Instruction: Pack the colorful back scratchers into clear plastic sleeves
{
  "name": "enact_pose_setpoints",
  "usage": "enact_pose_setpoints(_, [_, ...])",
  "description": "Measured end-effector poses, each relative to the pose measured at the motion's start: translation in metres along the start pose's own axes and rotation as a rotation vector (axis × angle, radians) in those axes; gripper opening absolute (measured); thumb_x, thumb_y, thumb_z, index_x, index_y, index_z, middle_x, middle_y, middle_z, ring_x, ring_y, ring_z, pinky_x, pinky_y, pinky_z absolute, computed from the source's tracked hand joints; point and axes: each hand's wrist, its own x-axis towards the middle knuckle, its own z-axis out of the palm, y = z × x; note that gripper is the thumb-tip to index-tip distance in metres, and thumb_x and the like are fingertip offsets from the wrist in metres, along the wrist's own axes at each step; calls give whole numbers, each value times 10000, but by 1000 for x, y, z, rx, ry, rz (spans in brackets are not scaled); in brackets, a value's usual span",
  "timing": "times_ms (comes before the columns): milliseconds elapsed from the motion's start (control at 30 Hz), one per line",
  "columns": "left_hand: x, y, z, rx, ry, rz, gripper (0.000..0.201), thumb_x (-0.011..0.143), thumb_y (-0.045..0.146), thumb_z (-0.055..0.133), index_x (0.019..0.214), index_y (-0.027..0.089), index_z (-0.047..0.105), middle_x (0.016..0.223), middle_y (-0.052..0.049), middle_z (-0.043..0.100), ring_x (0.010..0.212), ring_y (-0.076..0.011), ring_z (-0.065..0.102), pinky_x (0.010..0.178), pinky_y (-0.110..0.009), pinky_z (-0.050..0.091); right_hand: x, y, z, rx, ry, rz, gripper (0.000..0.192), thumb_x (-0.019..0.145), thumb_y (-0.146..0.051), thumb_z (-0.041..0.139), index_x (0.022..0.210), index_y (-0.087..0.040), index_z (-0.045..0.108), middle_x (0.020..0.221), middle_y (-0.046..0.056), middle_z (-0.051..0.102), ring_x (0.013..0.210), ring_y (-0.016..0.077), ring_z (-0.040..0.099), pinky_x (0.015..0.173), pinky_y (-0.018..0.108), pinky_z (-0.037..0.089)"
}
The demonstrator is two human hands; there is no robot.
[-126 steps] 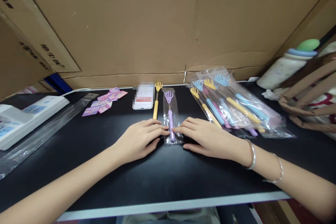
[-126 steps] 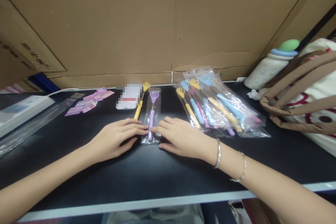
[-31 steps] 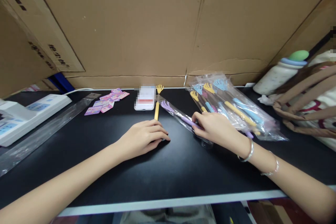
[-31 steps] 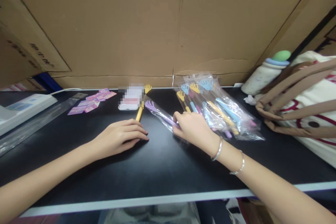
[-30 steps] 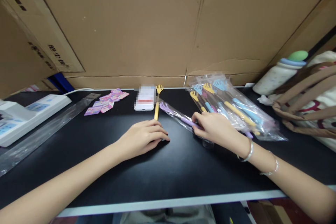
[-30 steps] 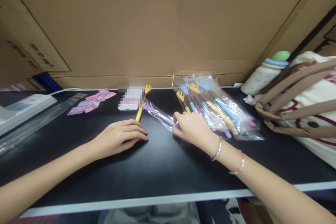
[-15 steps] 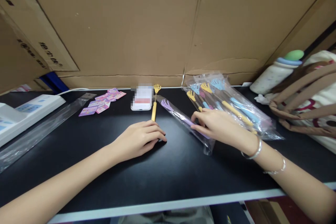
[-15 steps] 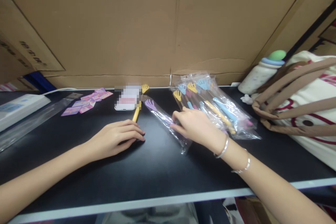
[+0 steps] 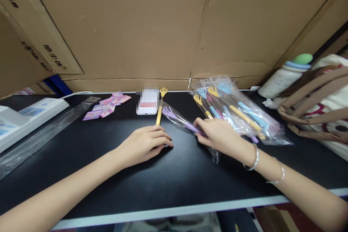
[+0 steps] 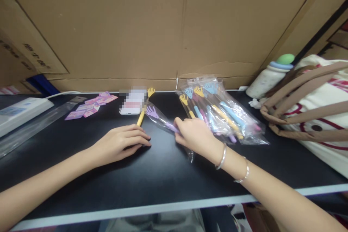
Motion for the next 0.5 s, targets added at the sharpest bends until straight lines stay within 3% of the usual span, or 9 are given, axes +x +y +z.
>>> enact_pose_setpoints(200, [-1, 0, 1, 2, -18, -1, 256, 930, 152, 429, 1055, 246, 631, 1083, 7, 665, 1023, -141, 583, 884, -261, 464, -6, 20, -23, 137, 151, 11, 131, 814, -244, 506, 926, -214, 568, 734, 5, 651, 611, 146, 583, 546, 234, 311])
enact_pose_setpoints(333, [-1, 0, 1, 13, -15, 6, 250, 932, 156, 426, 1056, 243, 624, 1078, 6, 666, 1021, -146, 585, 879, -264, 467, -11, 58, -40, 102, 220, 267, 206, 829, -379, 507, 951, -230, 581, 723, 14, 650, 586, 171, 573, 522, 244, 290])
enact_pose_setpoints(500, [-1, 0, 1, 38, -17, 23, 256, 929, 150, 413, 1053, 234, 621, 1064, -16, 663, 1013, -153, 588, 886, -273, 466, -20, 105, -51, 4, 148, 618, 299, 834, -413, 515, 1047, -213, 577, 814, 72, 661, 700, 215, 572, 530, 272, 277])
